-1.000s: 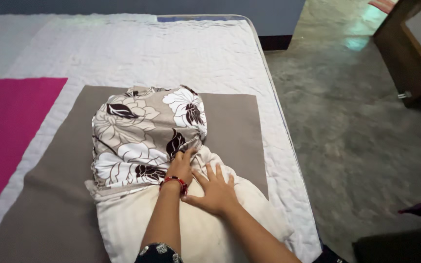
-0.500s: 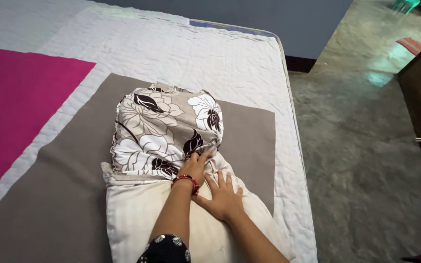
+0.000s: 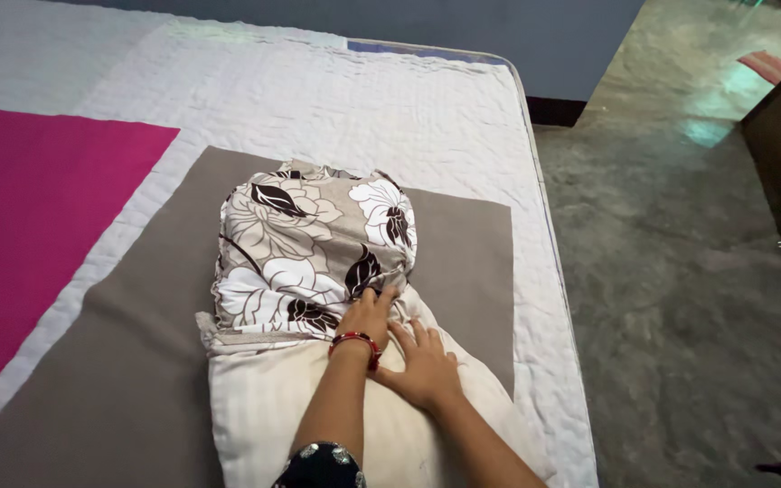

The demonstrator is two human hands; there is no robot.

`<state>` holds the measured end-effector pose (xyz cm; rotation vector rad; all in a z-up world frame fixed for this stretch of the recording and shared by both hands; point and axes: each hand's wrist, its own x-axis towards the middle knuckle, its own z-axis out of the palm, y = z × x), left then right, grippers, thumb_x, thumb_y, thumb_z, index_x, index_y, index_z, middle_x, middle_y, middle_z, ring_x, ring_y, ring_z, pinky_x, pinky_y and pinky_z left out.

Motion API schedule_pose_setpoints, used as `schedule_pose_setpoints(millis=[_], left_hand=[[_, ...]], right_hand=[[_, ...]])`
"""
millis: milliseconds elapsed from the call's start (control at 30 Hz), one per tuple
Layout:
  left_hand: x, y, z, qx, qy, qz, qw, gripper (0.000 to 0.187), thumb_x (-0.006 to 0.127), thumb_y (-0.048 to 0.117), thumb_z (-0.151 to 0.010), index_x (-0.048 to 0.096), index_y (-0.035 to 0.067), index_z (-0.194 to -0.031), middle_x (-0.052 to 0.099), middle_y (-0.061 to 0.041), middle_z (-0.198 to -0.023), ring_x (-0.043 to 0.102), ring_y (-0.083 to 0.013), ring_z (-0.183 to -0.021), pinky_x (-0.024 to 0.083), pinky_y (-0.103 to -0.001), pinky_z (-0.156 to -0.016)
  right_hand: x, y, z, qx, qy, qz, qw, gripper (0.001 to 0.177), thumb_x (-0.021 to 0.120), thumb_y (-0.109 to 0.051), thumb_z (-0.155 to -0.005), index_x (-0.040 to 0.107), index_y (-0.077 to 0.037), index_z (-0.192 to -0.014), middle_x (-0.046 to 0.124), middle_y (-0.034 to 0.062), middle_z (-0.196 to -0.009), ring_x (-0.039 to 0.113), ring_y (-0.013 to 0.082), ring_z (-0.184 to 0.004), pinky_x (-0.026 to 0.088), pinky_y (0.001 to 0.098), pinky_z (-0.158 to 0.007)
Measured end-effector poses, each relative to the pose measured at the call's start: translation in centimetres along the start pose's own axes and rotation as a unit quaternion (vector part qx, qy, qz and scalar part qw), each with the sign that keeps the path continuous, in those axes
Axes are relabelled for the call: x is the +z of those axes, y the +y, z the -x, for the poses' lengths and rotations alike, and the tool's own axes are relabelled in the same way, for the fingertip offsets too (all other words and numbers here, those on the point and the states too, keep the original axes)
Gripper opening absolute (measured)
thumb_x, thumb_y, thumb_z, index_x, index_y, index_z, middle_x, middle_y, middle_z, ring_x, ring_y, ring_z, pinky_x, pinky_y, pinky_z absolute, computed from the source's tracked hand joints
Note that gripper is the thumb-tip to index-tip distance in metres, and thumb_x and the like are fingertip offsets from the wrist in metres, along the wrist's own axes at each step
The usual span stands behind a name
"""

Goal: The person puts a pillow inside a floral pillowcase and smooths it out by hand on the bed.

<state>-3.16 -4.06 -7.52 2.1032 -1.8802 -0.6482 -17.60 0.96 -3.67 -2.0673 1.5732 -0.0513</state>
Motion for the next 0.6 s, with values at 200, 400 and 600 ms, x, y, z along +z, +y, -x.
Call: schedule_pose_setpoints(millis=[200, 400, 600], left_hand=[[0.3, 0.6, 1.0, 0.006, 0.095, -0.048, 0.994, 0.050, 0.051, 0.005, -0.095, 0.048, 0.028, -0.140, 0.057, -0.014, -0.117, 0.066, -0.0336, -0.105, 0.054, -0.046, -0.089], [0.1, 0.7, 0.5, 0.066, 0.274, -0.155, 0.947, 0.031, 0.055, 0.011, -0.095, 0.056, 0.017, -0.126, 0.063, -0.007, -0.096, 0.072, -0.0269, -0.075, 0.060, -0.040, -0.061], [-6.2, 0.5, -2.5, 0.218, 0.330, -0.250, 0.884, 0.012, 0.060, 0.013, -0.092, 0.064, 0.015, -0.103, 0.064, -0.005, -0.091, 0.073, -0.0234, -0.070, 0.059, -0.038, -0.054]], right_hand=[[1.5, 2.0, -0.9, -0.016, 0.159, -0.131, 0.978, 0.097, 0.083, -0.056, -0.062, 0.050, -0.009, -0.141, 0.055, 0.0116, -0.145, 0.055, 0.0303, -0.135, 0.045, 0.0400, -0.110], [-3.5, 5.2, -5.5, 0.057, -0.091, -0.246, 0.963, 0.106, 0.090, -0.050, -0.060, 0.050, -0.003, -0.146, 0.064, 0.0191, -0.135, 0.064, 0.0286, -0.122, 0.050, 0.0368, -0.103], [-2.6, 1.3, -6.0, -0.105, -0.124, -0.375, 0.913, 0.069, 0.085, -0.038, -0.071, 0.066, -0.007, -0.129, 0.072, 0.0146, -0.116, 0.068, 0.0209, -0.099, 0.053, 0.0371, -0.087]])
